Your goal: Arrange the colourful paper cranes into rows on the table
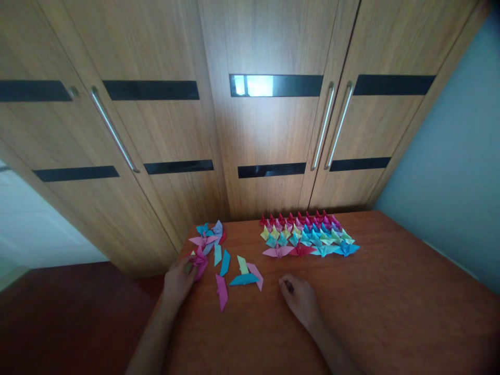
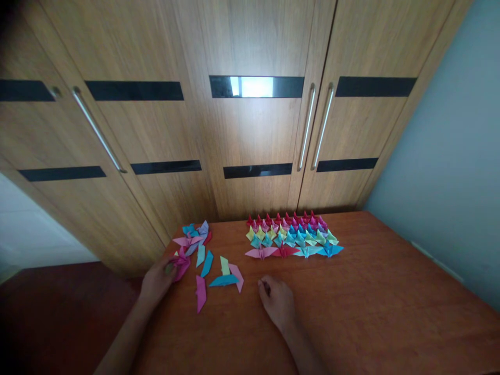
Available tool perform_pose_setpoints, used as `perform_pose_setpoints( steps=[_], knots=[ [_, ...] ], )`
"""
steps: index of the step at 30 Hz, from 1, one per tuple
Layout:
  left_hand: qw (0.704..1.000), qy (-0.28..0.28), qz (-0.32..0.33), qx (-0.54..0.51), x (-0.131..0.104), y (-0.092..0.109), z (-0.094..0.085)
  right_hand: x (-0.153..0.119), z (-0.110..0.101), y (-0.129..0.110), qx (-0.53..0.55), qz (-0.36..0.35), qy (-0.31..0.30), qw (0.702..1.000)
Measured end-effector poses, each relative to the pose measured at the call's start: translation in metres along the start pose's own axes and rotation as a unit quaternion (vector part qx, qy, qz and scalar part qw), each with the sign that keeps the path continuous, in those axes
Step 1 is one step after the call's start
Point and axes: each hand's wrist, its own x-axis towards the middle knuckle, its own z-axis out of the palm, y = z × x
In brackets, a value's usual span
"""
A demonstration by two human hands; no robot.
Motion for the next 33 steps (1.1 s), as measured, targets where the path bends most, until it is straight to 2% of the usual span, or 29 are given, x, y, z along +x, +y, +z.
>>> perform_pose_setpoints(
  steps=[5,11,14,17,19,22,26,30,33],
  knots=[
    [0.997,-0.001,0.069,-0.036,-0.005,0.009,-0.01,0.0,-0.002,-0.002,0.012,-0.001,-0.001,1.0],
    [0.994,0.038,0.018,-0.1,-0.013,0.026,-0.017,0.0,-0.001,-0.002,0.025,0.004,0.002,1.0],
    [0.989,0.048,0.041,-0.137,-0.019,0.045,-0.02,0.001,-0.002,-0.002,0.047,0.014,0.004,0.999],
    [0.983,0.041,0.057,-0.172,-0.027,0.073,-0.022,-0.001,-0.005,-0.011,0.111,0.017,0.005,0.994],
    [0.981,0.021,0.063,-0.183,-0.036,0.096,-0.019,-0.006,-0.006,-0.023,0.167,0.013,0.001,0.986],
    [0.971,-0.022,0.11,-0.212,-0.052,0.13,-0.008,-0.015,-0.002,-0.046,0.263,0.016,-0.01,0.965],
    [0.948,-0.06,0.166,-0.266,-0.076,0.163,0.011,-0.024,0.01,-0.064,0.355,0.071,0.006,0.932],
    [0.936,-0.072,0.204,-0.279,-0.09,0.171,0.017,-0.026,0.015,-0.054,0.313,0.104,0.063,0.942],
    [0.933,-0.058,0.212,-0.285,-0.092,0.166,0.013,-0.026,0.008,-0.042,0.285,0.104,0.057,0.951]
  ],
)
